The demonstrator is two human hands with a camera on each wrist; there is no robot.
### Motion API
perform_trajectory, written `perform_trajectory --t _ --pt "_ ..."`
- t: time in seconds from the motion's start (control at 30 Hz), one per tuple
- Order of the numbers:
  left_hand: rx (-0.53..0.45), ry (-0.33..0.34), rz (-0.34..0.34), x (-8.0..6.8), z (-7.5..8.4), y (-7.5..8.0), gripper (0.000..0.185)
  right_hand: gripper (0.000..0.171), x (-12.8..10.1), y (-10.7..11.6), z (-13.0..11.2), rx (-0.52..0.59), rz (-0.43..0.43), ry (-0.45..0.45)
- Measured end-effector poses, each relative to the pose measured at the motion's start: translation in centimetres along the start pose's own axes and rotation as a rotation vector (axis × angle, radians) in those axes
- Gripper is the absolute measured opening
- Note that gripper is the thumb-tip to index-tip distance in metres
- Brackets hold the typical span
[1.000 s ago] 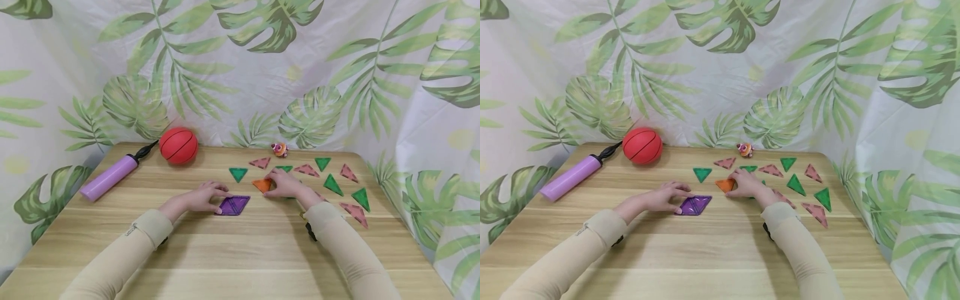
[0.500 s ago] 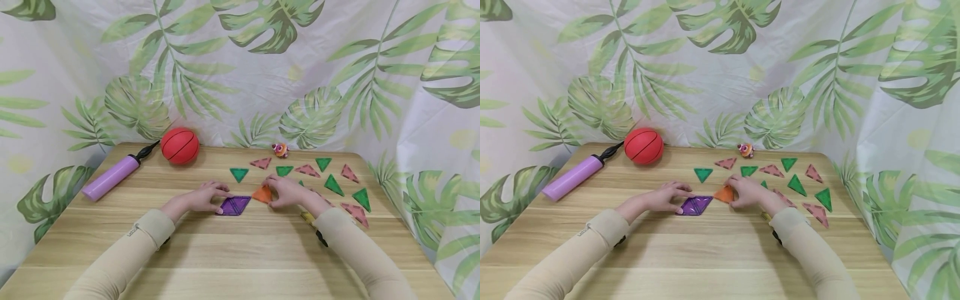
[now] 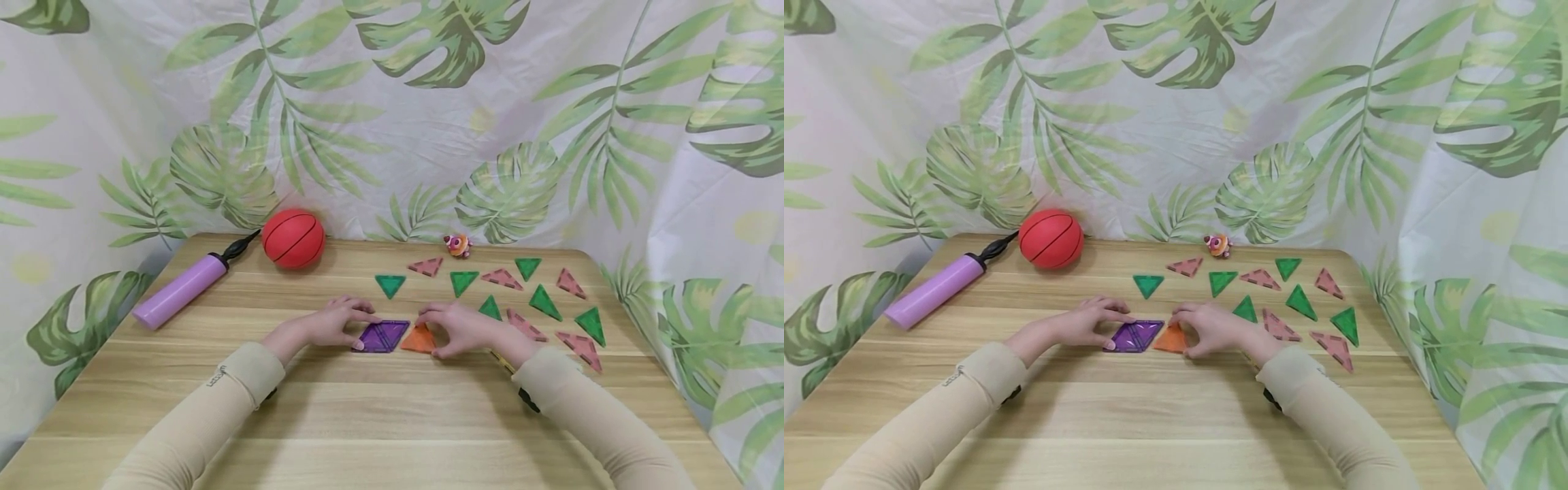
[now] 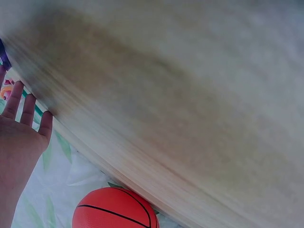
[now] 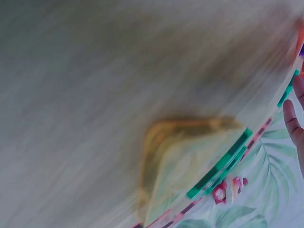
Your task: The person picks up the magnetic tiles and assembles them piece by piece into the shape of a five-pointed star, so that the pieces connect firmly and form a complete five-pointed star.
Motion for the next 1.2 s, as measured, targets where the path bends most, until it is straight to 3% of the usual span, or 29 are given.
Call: perform_trajectory --t 0.57,0.73,0.9,1.0,1.2 --pt "-0.017 0.005 -0.001 -0.1 0.1 0.1 0.055 0.054 1.1 -0.5 -0.8 -0.009 -0.062 0.022" --pt "-0.018 0.011 -0.002 -0.2 -0.1 0.0 0.056 0.053 1.7 0.3 -0.1 0.076 -0.008 0.045" --pt "-0.011 -0.001 0.004 -0.3 -0.1 0.0 0.055 0.054 2.8 1.5 2.5 0.18 0.083 -0.059" --pt "-0.012 -0.009 0.004 -0.3 0.0 0.0 0.055 0.056 3.5 1.8 4.2 0.23 0.1 -0.133" --pt "-0.007 -0.017 0.007 -0.3 0.5 0.2 0.055 0.058 5.3 1.4 6.7 0.309 0.115 -0.199"
Point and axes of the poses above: each hand's wrist, its own x-axis towards the middle knuckle, its own y-axis out of the back of the hand, z = x × y, the point moved 10 cm from there along x, towards the middle knuckle, and after that the axes turned 11 degrees about -x, right-handed, at the moved point
